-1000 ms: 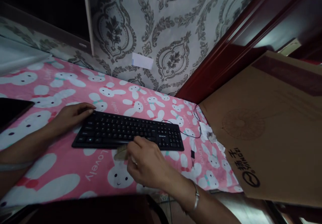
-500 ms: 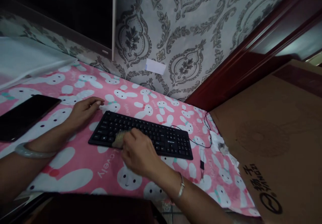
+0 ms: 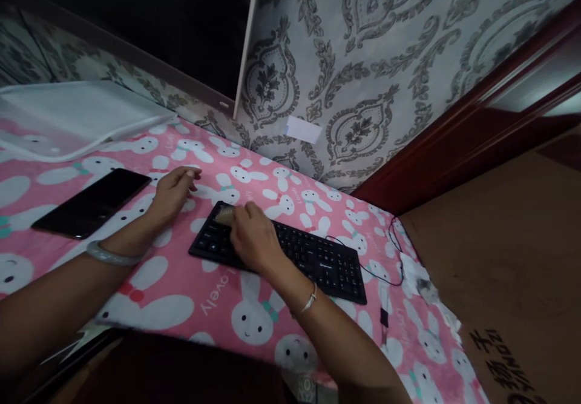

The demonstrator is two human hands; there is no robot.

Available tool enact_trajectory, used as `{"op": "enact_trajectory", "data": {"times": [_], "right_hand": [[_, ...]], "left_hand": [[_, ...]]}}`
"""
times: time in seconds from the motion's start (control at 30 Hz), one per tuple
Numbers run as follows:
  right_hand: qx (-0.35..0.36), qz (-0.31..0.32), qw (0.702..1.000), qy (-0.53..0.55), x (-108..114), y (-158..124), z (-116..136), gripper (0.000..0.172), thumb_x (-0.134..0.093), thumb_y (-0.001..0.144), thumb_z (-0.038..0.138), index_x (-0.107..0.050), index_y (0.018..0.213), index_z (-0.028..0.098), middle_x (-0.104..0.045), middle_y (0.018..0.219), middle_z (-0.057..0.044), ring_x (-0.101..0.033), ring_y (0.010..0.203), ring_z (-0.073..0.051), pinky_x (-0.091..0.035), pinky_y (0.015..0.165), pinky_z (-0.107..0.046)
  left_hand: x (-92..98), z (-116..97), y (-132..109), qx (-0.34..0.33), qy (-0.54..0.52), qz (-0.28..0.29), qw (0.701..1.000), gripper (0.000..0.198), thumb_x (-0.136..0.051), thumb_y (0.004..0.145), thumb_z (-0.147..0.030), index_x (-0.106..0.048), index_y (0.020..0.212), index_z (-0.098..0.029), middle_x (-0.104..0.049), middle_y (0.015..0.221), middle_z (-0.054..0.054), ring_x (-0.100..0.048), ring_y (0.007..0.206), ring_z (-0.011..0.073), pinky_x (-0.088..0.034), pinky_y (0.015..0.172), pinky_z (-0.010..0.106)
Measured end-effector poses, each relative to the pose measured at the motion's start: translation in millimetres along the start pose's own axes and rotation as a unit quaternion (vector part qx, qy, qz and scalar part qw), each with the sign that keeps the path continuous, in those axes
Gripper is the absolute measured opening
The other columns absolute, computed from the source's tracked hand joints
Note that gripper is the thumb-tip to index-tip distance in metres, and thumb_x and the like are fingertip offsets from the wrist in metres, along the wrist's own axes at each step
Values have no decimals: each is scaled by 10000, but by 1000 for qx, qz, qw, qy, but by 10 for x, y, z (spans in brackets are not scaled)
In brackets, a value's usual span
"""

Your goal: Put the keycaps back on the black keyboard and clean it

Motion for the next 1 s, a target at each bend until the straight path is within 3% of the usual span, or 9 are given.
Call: {"op": "enact_trajectory", "data": {"times": [0.17,0.23,0.3,0.4,0.5,0.6,0.73,0.83,1.0], "right_hand": [[52,98,991,76,222,-424,512,98,-487,850,120,-500,846,217,-536,808,-16,-493,709,-163,-360,615,-277],[50,85,989,108,319,-402,533,106,-500,843,116,-496,858,221,-540,797,-5,-508,710,-156,-376,625,-271],[43,26,993,105,330,-236,413,96,-502,857,126,-501,879,220,-549,830,-19,-532,750,-167,-408,663,-281],[35,-55,996,58,152,127,138,80,-484,897,144,-514,922,215,-557,910,-59,-540,841,-205,-447,740,-321],[38,-18,999,-4,-137,376,-2,129,-462,897,102,-529,948,199,-565,957,-97,-528,894,-237,-457,780,-359],[80,50,995,-39,-251,331,119,198,-440,859,35,-537,936,189,-570,954,-107,-513,894,-242,-448,777,-367],[173,141,975,6,26,-28,488,188,-448,844,50,-527,917,204,-569,922,-70,-499,839,-208,-440,756,-342],[193,198,959,56,310,-187,632,156,-485,838,74,-520,901,213,-561,893,-36,-497,789,-177,-430,707,-304],[159,105,979,77,346,-86,477,185,-439,896,60,-542,936,209,-582,938,-64,-525,879,-194,-456,777,-323]], "left_hand": [[-1,-31,-30,-3,-14,4,1000,432,-479,883,-534,-638,1024,-158,-639,956,37,-527,706,79,-474,680,228],[-7,-38,-45,-2,-14,6,1000,442,-483,881,-548,-640,1013,-157,-639,955,36,-532,715,83,-481,689,233],[-6,-32,-47,-2,-13,3,1000,467,-483,876,-573,-637,1010,-153,-637,946,36,-533,713,83,-487,693,236],[5,-14,-34,-1,-9,-4,1000,503,-488,863,-608,-631,1013,-149,-634,934,34,-528,700,79,-493,691,238],[18,-4,-13,-1,-8,-11,1000,520,-493,854,-625,-627,1012,-148,-634,932,34,-527,699,79,-500,696,241],[25,-1,3,2,-9,-15,1000,530,-486,853,-633,-627,1010,-147,-634,935,35,-529,700,79,-505,701,244],[16,1,0,4,-14,-8,1000,528,-482,854,-631,-631,1010,-149,-640,950,38,-531,698,78,-503,699,243],[1,0,-11,3,-19,-7,1000,515,-481,861,-618,-635,995,-146,-639,937,36,-526,693,76,-494,692,238],[-24,6,-20,-1,-20,1,1000,477,-480,872,-583,-640,989,-149,-635,907,32,-520,686,76,-466,662,223]]}}
Point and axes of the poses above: each hand's wrist, its own y-axis towards the middle knuckle, its own x-axis out of the back of the hand, z = x × y, the point moved 3 cm from there along y, towards the middle knuckle
